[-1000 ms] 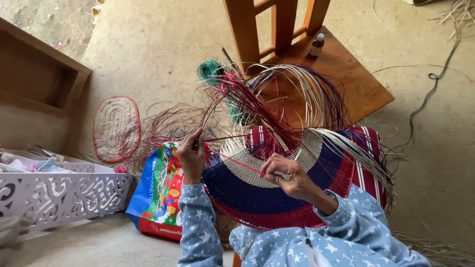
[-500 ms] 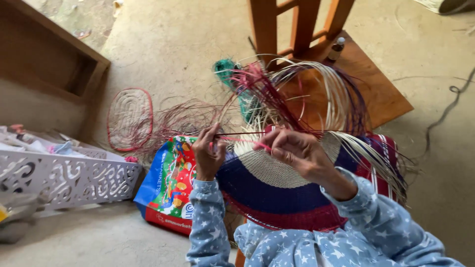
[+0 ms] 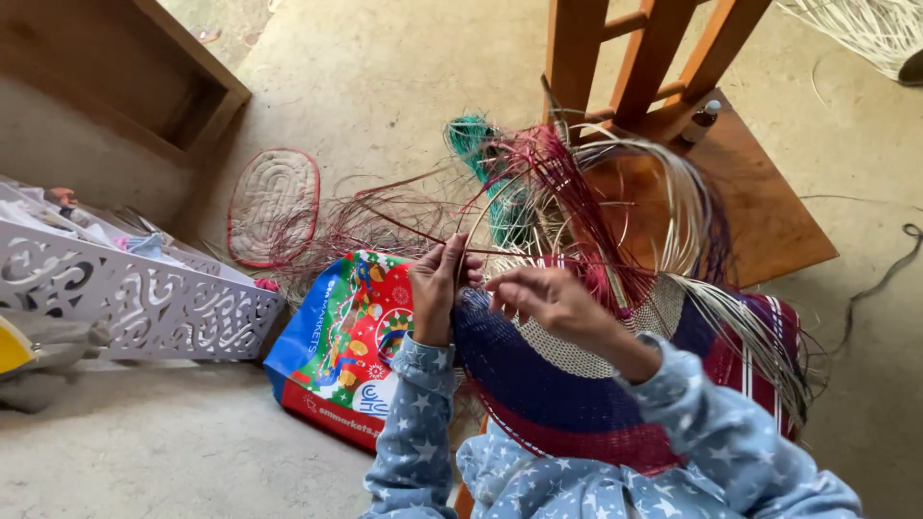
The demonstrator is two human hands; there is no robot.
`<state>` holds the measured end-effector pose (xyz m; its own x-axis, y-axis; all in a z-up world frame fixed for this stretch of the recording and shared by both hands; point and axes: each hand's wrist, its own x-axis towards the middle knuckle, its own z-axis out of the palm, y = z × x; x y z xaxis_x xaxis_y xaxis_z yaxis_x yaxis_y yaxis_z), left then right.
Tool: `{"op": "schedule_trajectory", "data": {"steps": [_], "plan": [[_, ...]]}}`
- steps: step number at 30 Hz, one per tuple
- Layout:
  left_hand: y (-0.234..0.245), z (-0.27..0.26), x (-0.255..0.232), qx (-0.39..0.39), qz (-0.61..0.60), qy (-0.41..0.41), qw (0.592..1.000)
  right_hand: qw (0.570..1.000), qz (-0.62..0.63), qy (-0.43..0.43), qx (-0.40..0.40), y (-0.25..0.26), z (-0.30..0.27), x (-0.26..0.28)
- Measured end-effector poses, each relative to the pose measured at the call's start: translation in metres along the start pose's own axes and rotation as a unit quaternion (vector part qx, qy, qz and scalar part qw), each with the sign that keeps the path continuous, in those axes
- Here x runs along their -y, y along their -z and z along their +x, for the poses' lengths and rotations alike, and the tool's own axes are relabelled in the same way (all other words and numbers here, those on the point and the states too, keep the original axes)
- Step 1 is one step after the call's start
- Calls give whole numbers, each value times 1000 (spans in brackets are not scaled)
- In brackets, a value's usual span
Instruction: Weaving colored straw fibers into a circular mat on the floor
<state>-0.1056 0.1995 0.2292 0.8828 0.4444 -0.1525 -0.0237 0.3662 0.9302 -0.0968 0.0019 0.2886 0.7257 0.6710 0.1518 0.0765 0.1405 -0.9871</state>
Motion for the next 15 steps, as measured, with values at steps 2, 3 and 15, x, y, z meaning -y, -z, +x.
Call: {"op": "schedule_trajectory", "data": {"steps": [2,3,15], "plan": [[9,7,14,-2,-20,57,998,997,19,-79,-6,-12,0,-30],[16,13,22,2,-33,92,995,994,50,-86,-45,-17,2,-39],[78,43,88,91,-96,288,949,959,217,-161,-87,-30,36,-106]]}}
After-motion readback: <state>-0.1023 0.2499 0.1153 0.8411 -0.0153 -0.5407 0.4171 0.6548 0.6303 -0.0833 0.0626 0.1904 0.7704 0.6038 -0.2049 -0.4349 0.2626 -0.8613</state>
